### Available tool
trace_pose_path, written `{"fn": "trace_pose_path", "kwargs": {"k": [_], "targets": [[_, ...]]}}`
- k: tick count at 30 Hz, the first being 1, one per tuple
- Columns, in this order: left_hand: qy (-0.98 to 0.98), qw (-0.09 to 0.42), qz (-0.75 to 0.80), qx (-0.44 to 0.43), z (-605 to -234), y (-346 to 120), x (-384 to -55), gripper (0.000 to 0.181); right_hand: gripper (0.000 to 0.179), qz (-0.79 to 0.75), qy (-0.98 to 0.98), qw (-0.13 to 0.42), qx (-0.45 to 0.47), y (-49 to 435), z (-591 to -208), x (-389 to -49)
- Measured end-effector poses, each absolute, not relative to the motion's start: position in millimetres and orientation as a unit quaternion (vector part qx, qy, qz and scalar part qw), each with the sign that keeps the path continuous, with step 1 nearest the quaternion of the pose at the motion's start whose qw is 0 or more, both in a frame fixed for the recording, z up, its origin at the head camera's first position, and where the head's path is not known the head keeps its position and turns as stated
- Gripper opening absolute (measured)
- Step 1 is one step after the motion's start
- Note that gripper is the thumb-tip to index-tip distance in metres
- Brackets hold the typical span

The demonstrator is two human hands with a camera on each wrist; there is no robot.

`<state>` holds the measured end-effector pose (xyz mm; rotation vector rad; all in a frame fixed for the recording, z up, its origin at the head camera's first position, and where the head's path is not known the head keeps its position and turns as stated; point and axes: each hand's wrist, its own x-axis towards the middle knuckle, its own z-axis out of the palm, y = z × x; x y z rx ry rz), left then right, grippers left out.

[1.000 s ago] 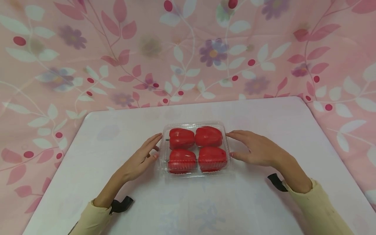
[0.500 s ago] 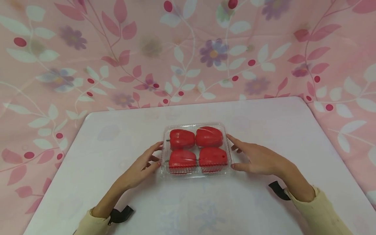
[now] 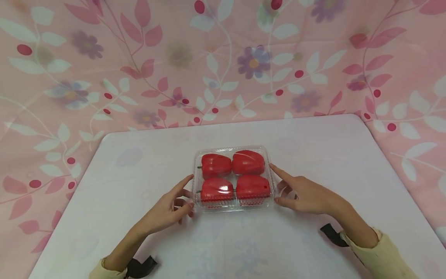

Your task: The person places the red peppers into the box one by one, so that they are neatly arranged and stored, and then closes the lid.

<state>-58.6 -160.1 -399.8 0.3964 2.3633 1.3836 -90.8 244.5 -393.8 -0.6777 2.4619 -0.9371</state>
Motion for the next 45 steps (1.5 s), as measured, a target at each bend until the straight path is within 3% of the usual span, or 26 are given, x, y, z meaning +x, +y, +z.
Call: {"fn": "trace_pose_path", "kwargs": {"k": [17,32,39,45], "targets": [[0.754,0.259,0.594,0.106,-403.0,-158.6,-61.1,0.081,0.087,-0.531,0.756,0.312,-0.224,242.4,-406.5,-86.5],[0.741,0.268,0.605,0.114,-402.0,-161.4,-63.7,0.082,0.086,-0.595,0.705,0.311,-0.23,244.1,-411.0,-84.8],[0.796,0.242,0.543,0.113,-398.4,-161.8,-64.1,0.079,0.087,-0.559,0.737,0.307,-0.222,243.8,-406.8,-87.1],[0.864,0.171,0.448,0.153,-387.7,-170.9,-64.2,0.069,0.085,-0.502,0.782,0.289,-0.228,249.3,-400.0,-87.6]]}}
